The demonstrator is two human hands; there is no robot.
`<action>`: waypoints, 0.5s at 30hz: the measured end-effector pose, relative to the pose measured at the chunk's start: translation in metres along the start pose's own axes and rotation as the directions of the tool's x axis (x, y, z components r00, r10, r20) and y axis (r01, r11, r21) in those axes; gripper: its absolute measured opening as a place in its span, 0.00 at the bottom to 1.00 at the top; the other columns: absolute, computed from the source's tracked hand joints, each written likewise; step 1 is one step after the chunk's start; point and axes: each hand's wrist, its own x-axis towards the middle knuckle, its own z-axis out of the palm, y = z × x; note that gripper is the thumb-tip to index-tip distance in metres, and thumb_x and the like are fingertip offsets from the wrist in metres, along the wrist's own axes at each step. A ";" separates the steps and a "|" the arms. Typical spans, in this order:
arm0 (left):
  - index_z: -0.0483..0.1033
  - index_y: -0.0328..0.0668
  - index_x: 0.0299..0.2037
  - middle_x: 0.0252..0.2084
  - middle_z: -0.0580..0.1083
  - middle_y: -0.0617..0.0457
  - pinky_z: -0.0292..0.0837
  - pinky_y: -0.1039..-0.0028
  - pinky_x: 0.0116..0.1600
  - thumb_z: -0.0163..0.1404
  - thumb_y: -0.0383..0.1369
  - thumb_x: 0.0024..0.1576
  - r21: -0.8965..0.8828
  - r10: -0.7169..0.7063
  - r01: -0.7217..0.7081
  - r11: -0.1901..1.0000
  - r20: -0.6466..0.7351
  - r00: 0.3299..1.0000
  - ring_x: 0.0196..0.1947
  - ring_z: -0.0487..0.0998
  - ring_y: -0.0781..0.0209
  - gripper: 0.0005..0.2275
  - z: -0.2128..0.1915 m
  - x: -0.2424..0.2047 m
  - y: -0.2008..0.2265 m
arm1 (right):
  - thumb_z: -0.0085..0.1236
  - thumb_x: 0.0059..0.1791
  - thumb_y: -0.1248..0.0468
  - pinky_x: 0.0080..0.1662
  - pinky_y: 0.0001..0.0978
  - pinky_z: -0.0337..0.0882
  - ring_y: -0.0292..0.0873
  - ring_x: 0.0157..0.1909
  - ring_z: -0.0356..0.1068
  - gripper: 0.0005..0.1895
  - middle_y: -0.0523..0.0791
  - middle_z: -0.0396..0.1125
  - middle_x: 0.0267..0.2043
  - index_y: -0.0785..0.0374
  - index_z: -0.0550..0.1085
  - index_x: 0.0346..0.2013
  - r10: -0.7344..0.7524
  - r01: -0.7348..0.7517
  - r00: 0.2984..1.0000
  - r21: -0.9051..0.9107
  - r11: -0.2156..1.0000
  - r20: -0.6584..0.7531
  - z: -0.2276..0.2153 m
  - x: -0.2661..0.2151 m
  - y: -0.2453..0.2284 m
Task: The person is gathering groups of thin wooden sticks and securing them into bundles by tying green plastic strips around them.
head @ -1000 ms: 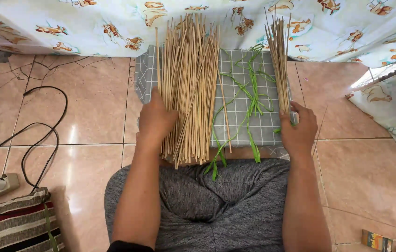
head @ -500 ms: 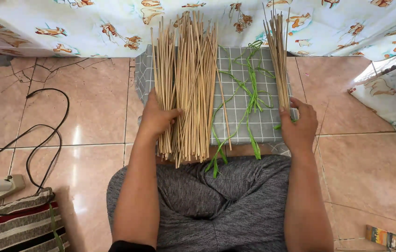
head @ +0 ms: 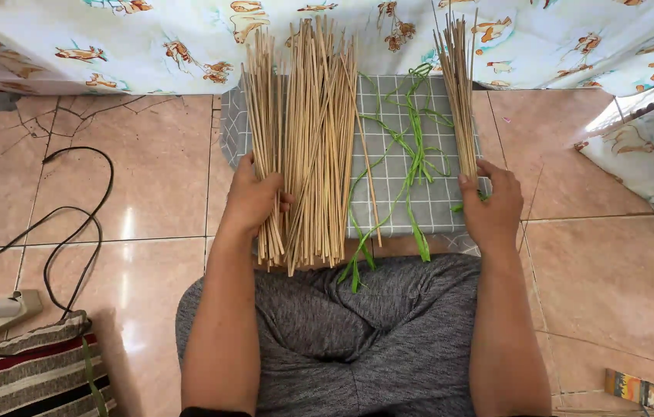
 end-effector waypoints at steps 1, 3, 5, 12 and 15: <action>0.51 0.18 0.69 0.29 0.74 0.38 0.82 0.63 0.28 0.45 0.24 0.52 0.024 0.009 -0.009 1.000 0.000 1.000 0.23 0.79 0.54 0.32 -0.001 0.000 0.000 | 0.62 0.54 0.53 0.60 0.53 0.61 0.58 0.59 0.66 0.22 0.49 0.68 0.48 0.62 0.76 0.58 -0.020 0.020 1.000 -0.004 1.000 -0.010 0.002 0.000 0.004; 0.50 0.18 0.69 0.26 0.73 0.40 0.80 0.62 0.24 0.45 0.26 0.53 0.050 0.019 -0.019 0.999 -0.001 1.000 0.20 0.78 0.54 0.32 -0.003 0.001 -0.004 | 0.63 0.54 0.53 0.60 0.54 0.62 0.58 0.59 0.67 0.22 0.49 0.68 0.48 0.62 0.76 0.58 -0.040 0.040 0.999 -0.006 0.999 -0.020 0.004 0.000 0.006; 0.54 0.16 0.66 0.28 0.72 0.41 0.75 0.67 0.22 0.51 0.28 0.55 0.015 0.077 -0.077 0.997 -0.029 0.997 0.20 0.75 0.60 0.31 -0.004 0.005 -0.012 | 0.63 0.54 0.54 0.59 0.55 0.62 0.59 0.58 0.67 0.21 0.50 0.69 0.48 0.63 0.76 0.57 -0.037 0.037 0.999 0.000 0.999 -0.014 0.002 -0.001 0.003; 0.72 0.28 0.49 0.21 0.69 0.48 0.69 0.71 0.18 0.56 0.31 0.59 -0.153 0.004 0.000 0.988 0.026 1.000 0.14 0.70 0.63 0.14 -0.006 0.013 -0.027 | 0.63 0.53 0.54 0.60 0.54 0.62 0.59 0.58 0.67 0.22 0.50 0.68 0.48 0.62 0.76 0.57 -0.041 0.041 0.999 0.003 0.999 -0.012 0.002 -0.001 0.004; 0.70 0.29 0.45 0.23 0.67 0.53 0.67 0.75 0.19 0.50 0.29 0.61 -0.270 -0.040 0.059 0.961 0.074 0.996 0.15 0.68 0.68 0.09 -0.002 -0.002 -0.013 | 0.64 0.53 0.55 0.59 0.55 0.63 0.61 0.57 0.68 0.21 0.52 0.69 0.47 0.64 0.77 0.55 -0.072 0.072 0.997 -0.004 0.997 -0.036 0.001 -0.002 0.004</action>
